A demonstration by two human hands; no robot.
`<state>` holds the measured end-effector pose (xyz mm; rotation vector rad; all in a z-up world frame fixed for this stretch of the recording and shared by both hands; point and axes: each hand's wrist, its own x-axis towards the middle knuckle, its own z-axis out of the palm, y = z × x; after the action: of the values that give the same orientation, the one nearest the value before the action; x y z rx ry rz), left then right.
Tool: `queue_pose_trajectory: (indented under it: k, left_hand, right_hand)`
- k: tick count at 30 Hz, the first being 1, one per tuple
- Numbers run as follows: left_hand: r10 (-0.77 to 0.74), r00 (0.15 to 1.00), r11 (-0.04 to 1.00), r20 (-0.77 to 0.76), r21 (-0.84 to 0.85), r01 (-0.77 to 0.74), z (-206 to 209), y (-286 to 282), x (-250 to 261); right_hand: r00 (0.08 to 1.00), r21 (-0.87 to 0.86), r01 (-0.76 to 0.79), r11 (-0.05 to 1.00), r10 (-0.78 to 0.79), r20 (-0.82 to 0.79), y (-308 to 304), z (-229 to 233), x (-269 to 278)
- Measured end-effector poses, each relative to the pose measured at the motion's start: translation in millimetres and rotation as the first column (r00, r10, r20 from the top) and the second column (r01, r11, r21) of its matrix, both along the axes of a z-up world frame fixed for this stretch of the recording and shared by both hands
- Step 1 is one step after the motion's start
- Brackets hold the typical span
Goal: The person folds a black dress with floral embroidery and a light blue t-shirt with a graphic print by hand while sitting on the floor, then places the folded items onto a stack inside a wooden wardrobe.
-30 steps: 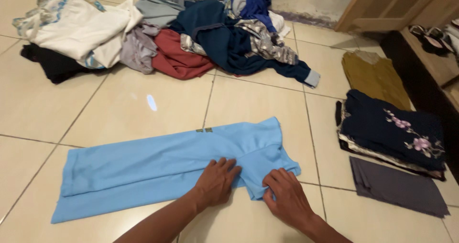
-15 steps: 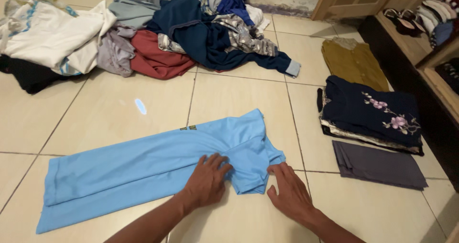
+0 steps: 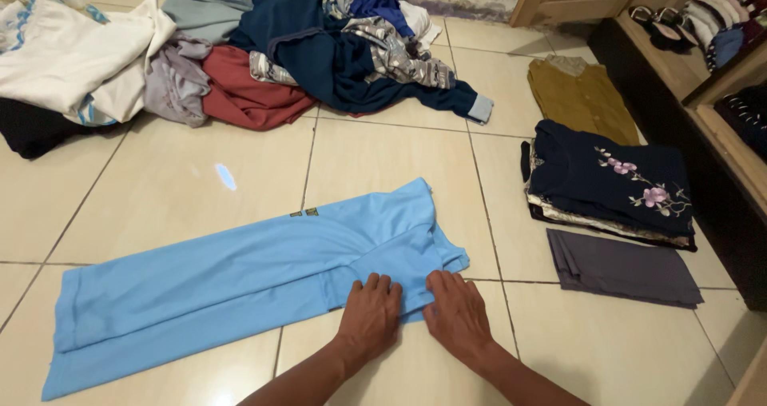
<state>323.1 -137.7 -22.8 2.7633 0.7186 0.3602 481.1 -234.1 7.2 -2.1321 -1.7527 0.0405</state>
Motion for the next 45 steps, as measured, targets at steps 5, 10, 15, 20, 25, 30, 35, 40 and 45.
queue_pose_trajectory:
  k: [5, 10, 15, 20, 25, 30, 35, 40, 45]
  left_hand:
    - [-0.032, 0.996, 0.999, -0.085, -0.047, 0.028, -18.5, 7.1, -3.6]
    - [-0.106, 0.993, 0.992, -0.053, -0.069, 0.102, 6.3, 3.0, -16.0]
    - [-0.117, 0.984, 0.978, -0.133, -0.186, 0.091, 41.4, 0.2, -18.0]
    - [-0.095, 0.973, 0.993, 0.211, 0.091, 0.077, 22.5, 27.7, 9.0]
    - [-0.033, 0.995, 0.999, 0.099, -0.015, 0.035, -1.1, 58.1, 56.9]
    - [0.011, 1.000, 0.985, -0.015, -0.174, -0.014, -2.6, 72.0, 90.6]
    - [-0.021, 0.955, 0.980, -0.295, -0.194, -0.039, 4.6, 76.5, 91.3]
    - [-0.025, 0.997, 0.992, 0.075, -0.121, 0.034, -13.0, 82.2, 96.4]
    - [0.101, 0.956, 0.995, 0.275, -0.007, -0.103, -27.1, 94.7, 81.1]
  right_hand:
    - [0.988, -0.038, 0.152, 0.988, -0.152, -0.002, -6.8, 1.5, 19.3]
    - [0.993, -0.082, 0.116, 0.990, -0.114, 0.031, -30.2, 14.1, 34.7]
    - [1.000, -0.118, 0.008, 0.993, -0.011, -0.023, -46.4, 10.3, 27.8]
    - [0.922, -0.192, 0.068, 0.979, -0.136, -0.362, -41.2, 2.4, 22.2]
    - [0.894, -0.182, 0.092, 0.979, -0.162, -0.418, -31.2, 13.3, 15.3]
    - [0.880, 0.140, 0.095, 0.986, -0.017, -0.476, -40.2, 34.9, 10.7]
    - [0.745, -0.167, 0.181, 0.969, -0.246, -0.620, -46.9, 9.2, 21.3]
    - [0.973, 0.120, 0.089, 0.989, -0.060, -0.221, -36.2, 8.4, 39.9]
    - [0.985, 0.220, -0.060, 0.974, 0.094, -0.145, 55.6, 20.6, 50.5]
